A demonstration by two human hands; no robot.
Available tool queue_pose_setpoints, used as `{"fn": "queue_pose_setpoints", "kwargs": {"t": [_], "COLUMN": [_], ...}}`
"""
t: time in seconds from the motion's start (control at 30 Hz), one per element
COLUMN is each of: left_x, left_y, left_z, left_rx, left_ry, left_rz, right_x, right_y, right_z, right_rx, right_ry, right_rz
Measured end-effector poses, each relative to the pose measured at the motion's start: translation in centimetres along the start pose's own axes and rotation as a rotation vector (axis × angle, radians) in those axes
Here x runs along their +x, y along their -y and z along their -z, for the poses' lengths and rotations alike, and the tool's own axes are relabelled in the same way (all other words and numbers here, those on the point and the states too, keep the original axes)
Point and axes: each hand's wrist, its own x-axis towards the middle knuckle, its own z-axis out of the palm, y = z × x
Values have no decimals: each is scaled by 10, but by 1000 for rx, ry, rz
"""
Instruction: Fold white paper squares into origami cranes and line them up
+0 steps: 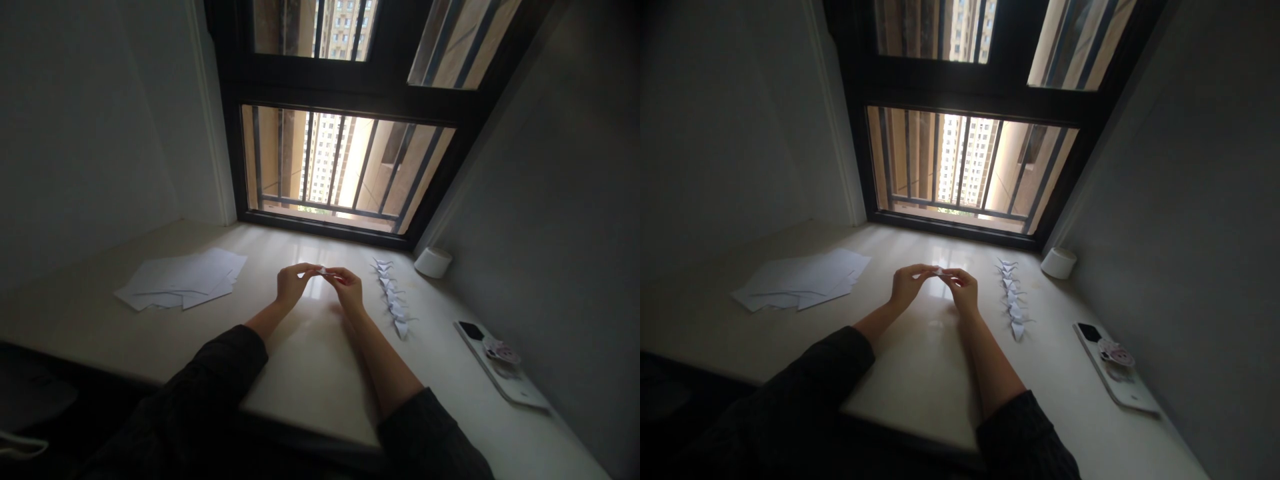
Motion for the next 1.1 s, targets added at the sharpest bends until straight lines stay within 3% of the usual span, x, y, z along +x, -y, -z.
{"fn": "queue_pose_setpoints", "kwargs": {"t": [0.43,0.7,0.87,1.1], "left_x": [0,0,4,3], "left_y": [4,6,11,14], "left_z": [-2,-3,-8,-17], "left_rx": [-20,-46,-237,-539], "left_ry": [11,22,8,-49], "left_rz": [-46,-19,111,387], "right_x": [1,2,-1,-4], "right_y": [0,-2,6,4], "right_z": [-2,1,-4,-12], "right_rx": [129,63,153,235], "right_ry": [-41,-126,-93,-170], "right_rz": [-87,-153,-155,-180]}}
